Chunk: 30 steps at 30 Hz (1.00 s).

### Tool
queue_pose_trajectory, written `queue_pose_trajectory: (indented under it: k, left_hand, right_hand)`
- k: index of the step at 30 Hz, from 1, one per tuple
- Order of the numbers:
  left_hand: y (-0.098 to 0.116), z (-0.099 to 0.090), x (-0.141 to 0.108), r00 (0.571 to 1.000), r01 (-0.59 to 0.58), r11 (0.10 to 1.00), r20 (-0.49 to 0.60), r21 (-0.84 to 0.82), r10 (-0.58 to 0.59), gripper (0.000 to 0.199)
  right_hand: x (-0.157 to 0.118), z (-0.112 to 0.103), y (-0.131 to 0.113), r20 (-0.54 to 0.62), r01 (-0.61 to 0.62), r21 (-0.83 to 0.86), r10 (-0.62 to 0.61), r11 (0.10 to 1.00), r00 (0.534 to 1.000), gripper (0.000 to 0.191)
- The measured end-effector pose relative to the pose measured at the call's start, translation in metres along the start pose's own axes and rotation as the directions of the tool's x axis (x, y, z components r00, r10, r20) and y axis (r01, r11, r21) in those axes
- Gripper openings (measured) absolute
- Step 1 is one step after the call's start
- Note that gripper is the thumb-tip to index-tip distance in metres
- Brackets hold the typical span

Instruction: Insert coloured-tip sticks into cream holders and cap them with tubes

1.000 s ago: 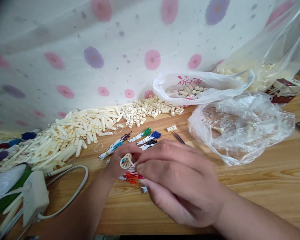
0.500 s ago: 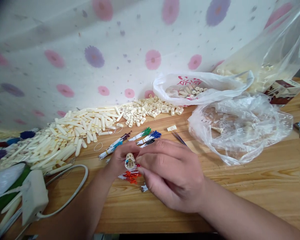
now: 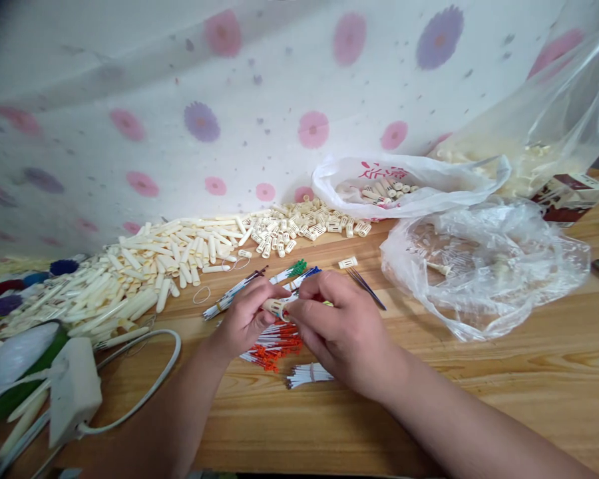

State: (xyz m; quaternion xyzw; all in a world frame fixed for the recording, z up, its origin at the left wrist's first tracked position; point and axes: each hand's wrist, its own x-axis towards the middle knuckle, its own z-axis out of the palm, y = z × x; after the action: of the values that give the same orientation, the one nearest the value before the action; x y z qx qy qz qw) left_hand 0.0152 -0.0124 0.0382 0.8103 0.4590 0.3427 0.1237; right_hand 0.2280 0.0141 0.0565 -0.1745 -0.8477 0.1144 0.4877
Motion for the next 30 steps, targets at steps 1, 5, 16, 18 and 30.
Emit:
queue_pose_trajectory:
  k: [1, 5, 16, 18, 30]
  left_hand:
    - [0.0, 0.0, 0.0, 1.0, -0.014, 1.0, -0.009, 0.022, 0.014, 0.06]
    - [0.001, 0.003, 0.001, 0.996, -0.049, 0.991, -0.063, 0.122, 0.057, 0.058]
    - [0.006, 0.004, 0.002, 0.98, -0.029, 0.957, -0.18, 0.288, 0.084, 0.052]
    - [0.005, 0.003, 0.002, 0.978, -0.036, 0.954, -0.184, 0.298, 0.094, 0.052]
    - [-0.011, 0.006, 0.0, 0.971, 0.075, 0.989, -0.236, 0.125, -0.044, 0.024]
  right_hand:
    - [0.0, 0.001, 0.0, -0.01, -0.011, 0.0, 0.011, 1.0, 1.0, 0.013]
    - [0.0, 0.003, 0.001, -0.006, -0.058, 0.065, 0.059, 0.996, 0.998, 0.012]
    - [-0.003, 0.01, 0.008, 0.034, -0.254, 0.264, 0.255, 0.93, 0.966, 0.01]
    - [-0.004, 0.01, 0.008, 0.086, -0.3, 0.327, 0.288, 0.896, 0.954, 0.011]
    - [-0.038, -0.027, 0.055, -0.201, -0.397, 0.056, 0.4, 0.916, 0.894, 0.012]
